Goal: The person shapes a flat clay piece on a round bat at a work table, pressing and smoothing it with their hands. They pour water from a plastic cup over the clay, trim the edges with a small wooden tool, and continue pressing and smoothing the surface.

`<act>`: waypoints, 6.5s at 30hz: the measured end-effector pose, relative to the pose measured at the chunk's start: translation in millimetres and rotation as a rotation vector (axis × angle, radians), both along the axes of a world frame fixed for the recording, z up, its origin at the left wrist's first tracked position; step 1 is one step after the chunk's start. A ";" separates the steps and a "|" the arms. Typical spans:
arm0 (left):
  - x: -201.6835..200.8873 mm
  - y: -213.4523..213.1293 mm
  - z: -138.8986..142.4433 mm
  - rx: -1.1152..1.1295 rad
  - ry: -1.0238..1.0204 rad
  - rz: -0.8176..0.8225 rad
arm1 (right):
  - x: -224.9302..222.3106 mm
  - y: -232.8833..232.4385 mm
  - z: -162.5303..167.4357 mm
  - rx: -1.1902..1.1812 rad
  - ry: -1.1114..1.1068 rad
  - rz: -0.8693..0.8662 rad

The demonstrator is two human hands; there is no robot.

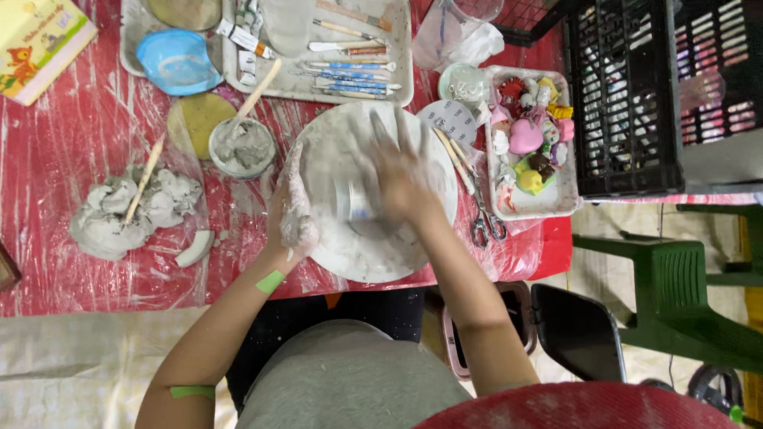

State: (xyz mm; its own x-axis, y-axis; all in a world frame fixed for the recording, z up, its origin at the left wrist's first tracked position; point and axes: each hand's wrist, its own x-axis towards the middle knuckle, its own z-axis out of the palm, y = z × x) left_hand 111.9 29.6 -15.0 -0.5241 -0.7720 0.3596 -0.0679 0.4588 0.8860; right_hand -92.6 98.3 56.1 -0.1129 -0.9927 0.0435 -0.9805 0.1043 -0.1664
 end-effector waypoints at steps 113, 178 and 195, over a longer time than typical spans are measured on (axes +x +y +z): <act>-4.2 -1.6 20.9 -0.173 -0.189 0.080 | -51.0 -52.1 0.1 -0.003 -0.146 -0.113; -5.3 -35.3 19.5 -0.260 -0.298 -0.032 | 7.4 114.4 32.3 -0.074 -0.112 -0.160; -3.8 -25.2 28.4 -0.270 -0.301 -0.045 | 8.9 53.3 4.0 -0.004 0.220 -0.116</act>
